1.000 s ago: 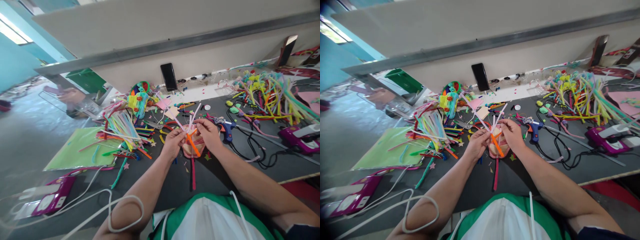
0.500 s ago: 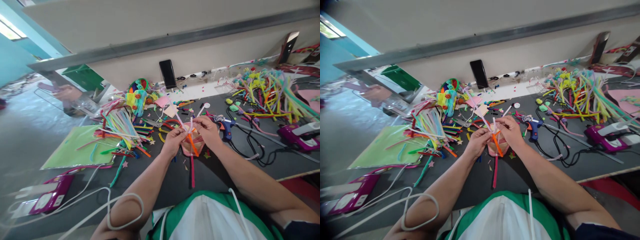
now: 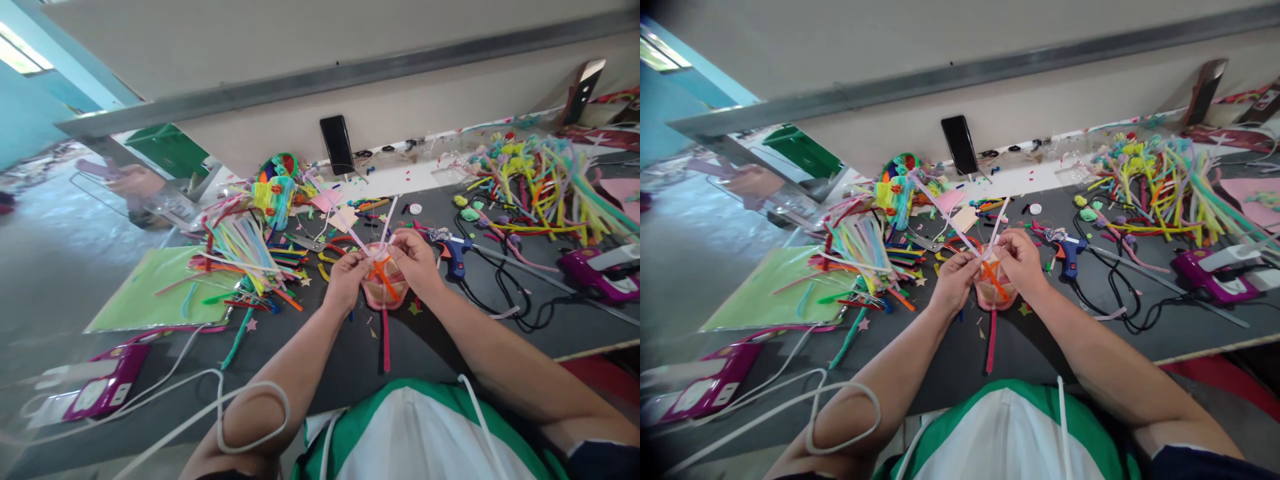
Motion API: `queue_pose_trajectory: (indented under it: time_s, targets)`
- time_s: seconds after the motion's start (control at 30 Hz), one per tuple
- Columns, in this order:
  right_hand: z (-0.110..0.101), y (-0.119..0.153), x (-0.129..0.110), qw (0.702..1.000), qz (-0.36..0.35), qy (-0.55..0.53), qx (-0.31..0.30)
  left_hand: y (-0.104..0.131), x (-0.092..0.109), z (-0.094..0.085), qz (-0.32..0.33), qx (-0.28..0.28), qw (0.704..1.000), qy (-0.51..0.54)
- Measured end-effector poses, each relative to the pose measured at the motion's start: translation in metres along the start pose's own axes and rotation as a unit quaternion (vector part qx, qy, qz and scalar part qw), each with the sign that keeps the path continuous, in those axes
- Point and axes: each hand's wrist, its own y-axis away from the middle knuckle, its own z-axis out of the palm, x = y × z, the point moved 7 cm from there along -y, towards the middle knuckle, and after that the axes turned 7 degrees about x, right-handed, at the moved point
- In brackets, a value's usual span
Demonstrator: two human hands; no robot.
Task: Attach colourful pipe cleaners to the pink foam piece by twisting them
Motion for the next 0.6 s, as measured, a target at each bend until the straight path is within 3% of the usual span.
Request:
queue_pose_trajectory:
  time_s: [0.13,0.23,0.47,0.6]
  targets:
    - [0.009,0.008,0.025,0.980,0.176,-0.093,-0.024,-0.001,0.000,-0.002,0.010,0.008,1.000,-0.001]
    - [0.015,0.013,0.029,0.964,0.226,-0.134,-0.042,-0.001,-0.001,-0.002,0.006,0.005,1.000,-0.009]
    - [0.008,0.004,0.005,0.995,0.066,-0.057,-0.051,-0.001,-0.006,0.003,-0.019,-0.042,0.998,-0.037]
    - [0.007,0.000,-0.002,0.997,-0.018,0.028,-0.071,0.001,-0.007,0.005,-0.020,-0.058,0.996,-0.065]
